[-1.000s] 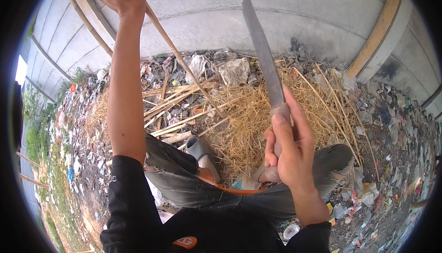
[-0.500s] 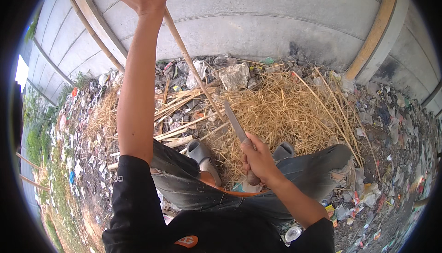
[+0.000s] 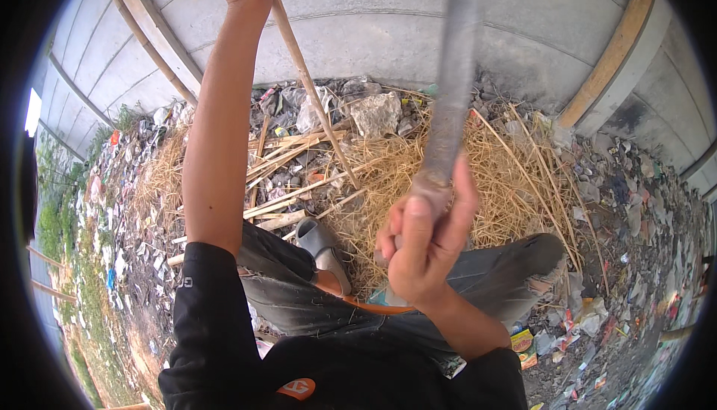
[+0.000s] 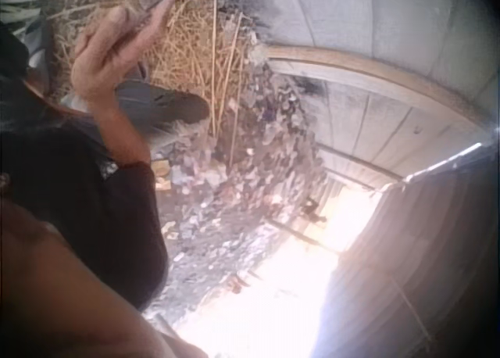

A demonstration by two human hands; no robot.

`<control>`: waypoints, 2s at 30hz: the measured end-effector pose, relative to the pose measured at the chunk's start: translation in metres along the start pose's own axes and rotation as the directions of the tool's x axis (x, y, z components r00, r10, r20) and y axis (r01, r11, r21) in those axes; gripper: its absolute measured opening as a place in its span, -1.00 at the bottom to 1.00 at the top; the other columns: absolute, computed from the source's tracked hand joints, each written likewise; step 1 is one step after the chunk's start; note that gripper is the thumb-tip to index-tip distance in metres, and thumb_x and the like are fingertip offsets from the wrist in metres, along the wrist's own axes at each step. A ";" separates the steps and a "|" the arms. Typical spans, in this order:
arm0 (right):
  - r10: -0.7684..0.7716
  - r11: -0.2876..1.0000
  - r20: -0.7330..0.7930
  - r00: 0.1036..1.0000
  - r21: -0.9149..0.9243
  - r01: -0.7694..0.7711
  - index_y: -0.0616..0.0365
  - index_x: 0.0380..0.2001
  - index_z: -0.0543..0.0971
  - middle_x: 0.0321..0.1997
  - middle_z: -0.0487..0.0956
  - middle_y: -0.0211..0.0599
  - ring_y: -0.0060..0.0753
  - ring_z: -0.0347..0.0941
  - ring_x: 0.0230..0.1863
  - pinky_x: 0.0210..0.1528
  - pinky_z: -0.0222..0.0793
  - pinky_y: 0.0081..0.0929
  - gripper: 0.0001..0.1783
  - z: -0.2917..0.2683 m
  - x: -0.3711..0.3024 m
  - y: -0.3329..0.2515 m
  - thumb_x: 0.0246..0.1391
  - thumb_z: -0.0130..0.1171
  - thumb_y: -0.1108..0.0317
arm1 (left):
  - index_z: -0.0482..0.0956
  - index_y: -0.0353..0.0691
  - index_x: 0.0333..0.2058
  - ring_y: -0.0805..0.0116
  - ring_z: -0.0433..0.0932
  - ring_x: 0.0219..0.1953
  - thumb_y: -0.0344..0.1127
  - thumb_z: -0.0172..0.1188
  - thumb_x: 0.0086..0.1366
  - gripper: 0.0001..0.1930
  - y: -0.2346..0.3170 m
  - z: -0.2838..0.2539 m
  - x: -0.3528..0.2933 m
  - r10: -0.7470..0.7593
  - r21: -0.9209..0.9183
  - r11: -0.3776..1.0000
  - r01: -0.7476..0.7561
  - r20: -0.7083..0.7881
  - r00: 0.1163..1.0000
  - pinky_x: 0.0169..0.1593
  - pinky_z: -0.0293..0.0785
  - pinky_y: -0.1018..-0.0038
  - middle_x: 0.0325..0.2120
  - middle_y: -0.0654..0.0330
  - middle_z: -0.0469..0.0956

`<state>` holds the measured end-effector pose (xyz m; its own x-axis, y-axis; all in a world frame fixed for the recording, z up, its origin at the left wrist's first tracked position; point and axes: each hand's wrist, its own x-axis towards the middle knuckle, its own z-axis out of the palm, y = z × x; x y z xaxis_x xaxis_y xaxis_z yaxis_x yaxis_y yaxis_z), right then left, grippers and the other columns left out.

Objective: The person sits on the ground and splits long bamboo poles into thin strips using a machete. They hold the pole vertically and strike it repeatedly to separate the fibers. Later, they use a small blue utility knife to trim the edges of the resulting strips.

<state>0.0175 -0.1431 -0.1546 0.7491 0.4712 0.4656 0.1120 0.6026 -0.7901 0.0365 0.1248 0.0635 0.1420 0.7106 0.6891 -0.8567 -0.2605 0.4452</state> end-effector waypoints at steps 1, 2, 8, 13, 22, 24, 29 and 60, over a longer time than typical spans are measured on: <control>0.357 0.929 0.180 0.917 -0.167 -0.330 0.05 0.47 0.02 -0.50 0.38 -0.43 -0.70 0.23 -0.69 -0.68 0.26 -0.61 -0.34 -0.019 -0.012 0.025 0.43 -0.03 0.23 | 0.41 -0.19 -0.53 0.57 0.18 -0.71 0.13 -0.02 0.45 -0.48 -0.009 0.000 -0.001 -0.025 -0.010 1.000 0.025 0.001 1.000 -0.61 0.06 0.53 -0.75 0.38 0.22; 0.679 0.728 0.274 0.680 -0.370 -0.577 0.14 0.43 0.17 -0.51 0.41 -0.44 -0.70 0.31 -0.66 -0.65 0.28 -0.62 -0.42 -0.039 -0.023 0.046 0.43 -0.02 0.28 | 0.41 -0.19 -0.53 0.57 0.18 -0.71 0.14 -0.02 0.45 -0.47 -0.035 -0.006 0.007 0.182 0.195 0.965 -0.177 -0.009 0.983 -0.61 0.06 0.53 -0.75 0.38 0.22; 0.670 0.730 0.015 0.742 -0.195 -0.656 0.07 0.43 0.20 -0.54 0.39 -0.44 -0.69 0.24 -0.71 -0.67 0.23 -0.62 -0.42 -0.074 -0.008 0.044 0.43 0.00 0.27 | 0.42 -0.19 -0.54 0.56 0.19 -0.72 0.17 -0.04 0.46 -0.44 -0.037 -0.026 0.015 0.539 0.403 0.740 -0.538 0.123 0.833 -0.61 0.08 0.52 -0.76 0.36 0.24; -0.071 0.997 -0.172 0.982 -0.046 0.064 -0.08 0.48 0.07 -0.46 0.30 -0.41 -0.68 0.13 -0.75 -0.67 0.22 -0.61 -0.40 -0.015 0.065 -0.069 0.48 -0.18 0.06 | 0.41 -0.19 -0.54 0.56 0.20 -0.72 0.14 -0.03 0.47 -0.46 -0.043 -0.023 0.019 0.488 0.386 0.791 -0.474 0.069 0.870 -0.62 0.07 0.54 -0.75 0.37 0.23; 0.622 0.778 0.248 0.743 -0.302 -0.551 0.13 0.45 0.08 -0.47 0.38 -0.42 -0.67 0.26 -0.68 -0.66 0.29 -0.60 -0.40 -0.032 -0.036 0.057 0.44 -0.09 0.31 | 0.35 -0.12 -0.58 0.59 0.15 -0.72 0.14 -0.02 0.45 -0.48 -0.040 -0.011 0.016 0.438 0.204 0.868 -0.454 0.120 0.891 -0.63 0.00 0.55 -0.76 0.38 0.21; 0.812 0.569 0.018 0.584 -0.245 -0.785 0.09 0.45 0.12 -0.47 0.40 -0.42 -0.68 0.27 -0.66 -0.64 0.29 -0.59 -0.42 -0.062 -0.044 0.078 0.45 -0.07 0.30 | 0.33 -0.09 -0.60 0.60 0.12 -0.73 0.15 -0.03 0.46 -0.47 -0.048 -0.022 0.014 0.446 0.223 0.862 -0.455 0.090 0.890 -0.63 -0.02 0.55 -0.76 0.40 0.19; 0.625 0.767 -0.020 0.780 -0.170 -0.619 0.00 0.47 0.13 -0.50 0.39 -0.42 -0.70 0.26 -0.67 -0.66 0.26 -0.63 -0.42 -0.060 -0.004 0.037 0.45 -0.07 0.29 | 0.27 -0.04 -0.63 0.62 0.09 -0.73 0.16 -0.05 0.48 -0.45 -0.025 -0.034 0.015 0.524 0.291 0.792 -0.536 0.126 0.843 -0.64 -0.06 0.56 -0.77 0.42 0.16; 0.724 0.586 -0.352 0.593 -0.138 -0.798 0.05 0.44 0.13 -0.49 0.43 -0.36 -0.58 0.30 -0.71 -0.69 0.30 -0.49 -0.34 -0.159 -0.149 0.150 0.33 0.07 0.40 | 0.24 -0.31 0.18 0.32 0.55 -0.35 0.02 -0.16 0.52 -0.49 0.040 -0.126 -0.035 0.592 0.490 0.648 -0.584 0.159 0.790 -0.24 0.47 0.41 -0.23 -0.04 0.57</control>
<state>0.0264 -0.2255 -0.4064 0.7553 0.4889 -0.4364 -0.4418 -0.1119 -0.8901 -0.0652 0.1719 -0.0149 -0.3159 0.3034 0.8989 -0.3947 -0.9036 0.1663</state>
